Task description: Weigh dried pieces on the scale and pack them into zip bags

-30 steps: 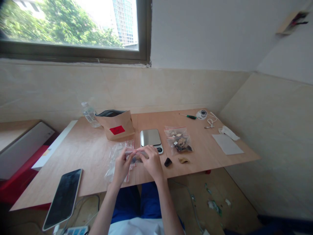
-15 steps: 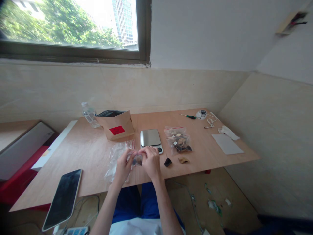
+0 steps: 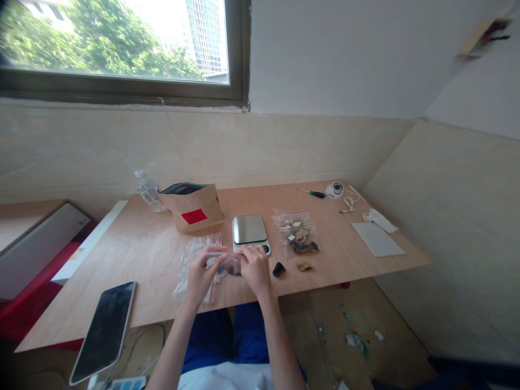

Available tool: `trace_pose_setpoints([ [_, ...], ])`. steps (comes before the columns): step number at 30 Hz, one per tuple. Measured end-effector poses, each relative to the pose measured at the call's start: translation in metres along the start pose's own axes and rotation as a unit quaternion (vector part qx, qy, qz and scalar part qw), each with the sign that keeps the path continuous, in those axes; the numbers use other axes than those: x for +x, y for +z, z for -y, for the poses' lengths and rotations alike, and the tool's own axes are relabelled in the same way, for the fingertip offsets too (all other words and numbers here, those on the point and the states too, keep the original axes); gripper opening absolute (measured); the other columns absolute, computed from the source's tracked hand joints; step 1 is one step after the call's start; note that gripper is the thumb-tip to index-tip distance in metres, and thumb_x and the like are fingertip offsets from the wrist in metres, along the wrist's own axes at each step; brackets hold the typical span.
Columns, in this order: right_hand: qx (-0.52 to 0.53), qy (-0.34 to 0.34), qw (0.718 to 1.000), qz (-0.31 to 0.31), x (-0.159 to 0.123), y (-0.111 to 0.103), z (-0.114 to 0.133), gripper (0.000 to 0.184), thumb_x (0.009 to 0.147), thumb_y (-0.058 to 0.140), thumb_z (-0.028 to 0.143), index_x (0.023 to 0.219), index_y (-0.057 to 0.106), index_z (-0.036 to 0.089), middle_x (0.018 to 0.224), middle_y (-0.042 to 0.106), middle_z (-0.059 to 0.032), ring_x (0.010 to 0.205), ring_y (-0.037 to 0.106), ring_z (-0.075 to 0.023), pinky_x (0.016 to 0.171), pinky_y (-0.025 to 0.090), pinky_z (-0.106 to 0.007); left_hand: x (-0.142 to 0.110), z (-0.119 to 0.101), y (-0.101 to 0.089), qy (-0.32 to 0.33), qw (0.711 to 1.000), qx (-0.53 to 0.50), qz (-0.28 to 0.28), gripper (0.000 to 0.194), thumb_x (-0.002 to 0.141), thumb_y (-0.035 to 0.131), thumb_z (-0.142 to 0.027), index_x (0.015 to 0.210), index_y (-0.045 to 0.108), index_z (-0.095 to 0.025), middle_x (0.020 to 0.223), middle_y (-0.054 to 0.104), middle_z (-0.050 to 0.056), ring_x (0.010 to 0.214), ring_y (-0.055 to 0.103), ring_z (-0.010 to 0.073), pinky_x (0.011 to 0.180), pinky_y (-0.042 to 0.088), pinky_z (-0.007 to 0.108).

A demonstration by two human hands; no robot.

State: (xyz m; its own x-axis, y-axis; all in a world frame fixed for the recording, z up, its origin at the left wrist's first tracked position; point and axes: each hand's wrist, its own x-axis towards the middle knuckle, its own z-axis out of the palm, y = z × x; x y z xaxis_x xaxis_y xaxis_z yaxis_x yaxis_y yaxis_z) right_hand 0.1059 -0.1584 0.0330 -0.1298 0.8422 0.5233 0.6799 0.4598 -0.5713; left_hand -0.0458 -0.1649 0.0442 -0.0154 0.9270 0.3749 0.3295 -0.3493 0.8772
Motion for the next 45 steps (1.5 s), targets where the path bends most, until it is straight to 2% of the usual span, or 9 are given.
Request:
trace_pose_setpoints([
  [5, 0.033, 0.010, 0.999, 0.029, 0.000, -0.004, -0.009, 0.010, 0.086, 0.058, 0.023, 0.083, 0.067, 0.025, 0.081, 0.070, -0.0007, 0.079, 0.061, -0.0193, 0.075, 0.042, -0.031, 0.001, 0.004, -0.004, 0.003, 1.000, 0.005, -0.016, 0.015, 0.080, 0.061, -0.033, 0.076, 0.068, -0.020, 0.075, 0.069, 0.001, 0.072, 0.063, 0.0163, 0.067, 0.047, 0.026],
  [11, 0.013, 0.022, 1.000, -0.011, -0.003, -0.004, -0.016, 0.020, 0.086, 0.054, 0.013, 0.075, 0.068, 0.024, 0.074, 0.070, -0.0005, 0.073, 0.059, -0.0192, 0.072, 0.042, -0.031, 0.000, 0.005, -0.003, -0.023, 0.999, -0.011, -0.034, 0.018, 0.080, 0.062, -0.035, 0.076, 0.069, -0.019, 0.074, 0.068, 0.002, 0.070, 0.062, 0.0158, 0.065, 0.047, 0.025],
  [20, 0.075, 0.052, 0.996, -0.016, -0.003, -0.015, -0.029, 0.018, 0.086, 0.055, 0.022, 0.076, 0.070, 0.023, 0.076, 0.071, -0.0029, 0.075, 0.062, -0.0194, 0.070, 0.046, -0.030, -0.003, 0.011, -0.005, -0.141, 0.980, -0.108, -0.088, 0.029, 0.077, 0.062, -0.044, 0.076, 0.068, -0.016, 0.071, 0.067, 0.003, 0.065, 0.059, 0.0151, 0.054, 0.044, 0.022],
  [24, 0.094, 0.084, 0.991, -0.036, -0.004, -0.022, -0.030, 0.020, 0.085, 0.055, 0.025, 0.074, 0.072, 0.024, 0.074, 0.072, -0.0035, 0.074, 0.063, -0.0206, 0.069, 0.048, -0.031, -0.001, 0.008, -0.005, -0.152, 0.973, -0.147, -0.093, 0.032, 0.078, 0.060, -0.047, 0.070, 0.067, -0.016, 0.066, 0.065, 0.002, 0.064, 0.058, 0.0149, 0.052, 0.042, 0.021],
  [30, 0.287, 0.196, 0.937, -0.023, -0.001, -0.025, -0.024, 0.023, 0.080, 0.063, 0.041, 0.079, 0.069, 0.018, 0.077, 0.073, -0.0053, 0.077, 0.068, -0.0202, 0.071, 0.052, -0.030, -0.001, 0.012, 0.007, -0.220, 0.914, -0.304, -0.154, 0.035, 0.077, 0.060, -0.050, 0.072, 0.064, -0.015, 0.065, 0.065, 0.000, 0.061, 0.060, 0.0130, 0.061, 0.046, 0.023],
  [33, 0.336, 0.242, 0.908, -0.057, -0.001, -0.027, -0.030, 0.030, 0.078, 0.064, 0.046, 0.079, 0.066, 0.016, 0.072, 0.072, -0.0058, 0.073, 0.068, -0.0195, 0.071, 0.052, -0.030, -0.001, 0.011, 0.014, -0.254, 0.892, -0.354, -0.117, 0.037, 0.076, 0.060, -0.051, 0.075, 0.066, -0.014, 0.070, 0.069, 0.003, 0.065, 0.063, 0.0150, 0.065, 0.049, 0.026],
  [38, 0.279, 0.289, 0.891, -0.211, -0.001, -0.052, -0.079, 0.040, 0.075, 0.062, 0.054, 0.082, 0.062, 0.015, 0.065, 0.066, -0.0032, 0.061, 0.062, -0.0168, 0.060, 0.048, -0.027, 0.001, 0.011, 0.014, -0.251, 0.919, -0.303, 0.023, 0.043, 0.082, 0.052, -0.051, 0.080, 0.071, -0.012, 0.078, 0.071, 0.009, 0.073, 0.065, 0.0179, 0.071, 0.049, 0.028],
  [42, 0.173, 0.292, 0.892, -0.299, 0.006, -0.086, -0.141, 0.048, 0.073, 0.057, 0.060, 0.084, 0.060, 0.013, 0.067, 0.064, -0.0052, 0.063, 0.059, -0.0179, 0.058, 0.046, -0.028, 0.002, 0.013, 0.011, -0.249, 0.934, -0.257, 0.002, 0.043, 0.082, 0.051, -0.050, 0.073, 0.071, -0.013, 0.078, 0.071, 0.009, 0.072, 0.064, 0.0169, 0.070, 0.048, 0.027],
  [45, 0.077, 0.286, 0.906, -0.303, 0.011, -0.096, -0.175, 0.052, 0.075, 0.050, 0.062, 0.086, 0.059, 0.012, 0.078, 0.065, -0.0109, 0.072, 0.060, -0.0216, 0.068, 0.048, -0.035, 0.002, 0.013, 0.012, -0.256, 0.936, -0.243, -0.003, 0.043, 0.081, 0.051, -0.051, 0.071, 0.070, -0.014, 0.077, 0.071, 0.008, 0.071, 0.063, 0.0164, 0.069, 0.047, 0.026],
])
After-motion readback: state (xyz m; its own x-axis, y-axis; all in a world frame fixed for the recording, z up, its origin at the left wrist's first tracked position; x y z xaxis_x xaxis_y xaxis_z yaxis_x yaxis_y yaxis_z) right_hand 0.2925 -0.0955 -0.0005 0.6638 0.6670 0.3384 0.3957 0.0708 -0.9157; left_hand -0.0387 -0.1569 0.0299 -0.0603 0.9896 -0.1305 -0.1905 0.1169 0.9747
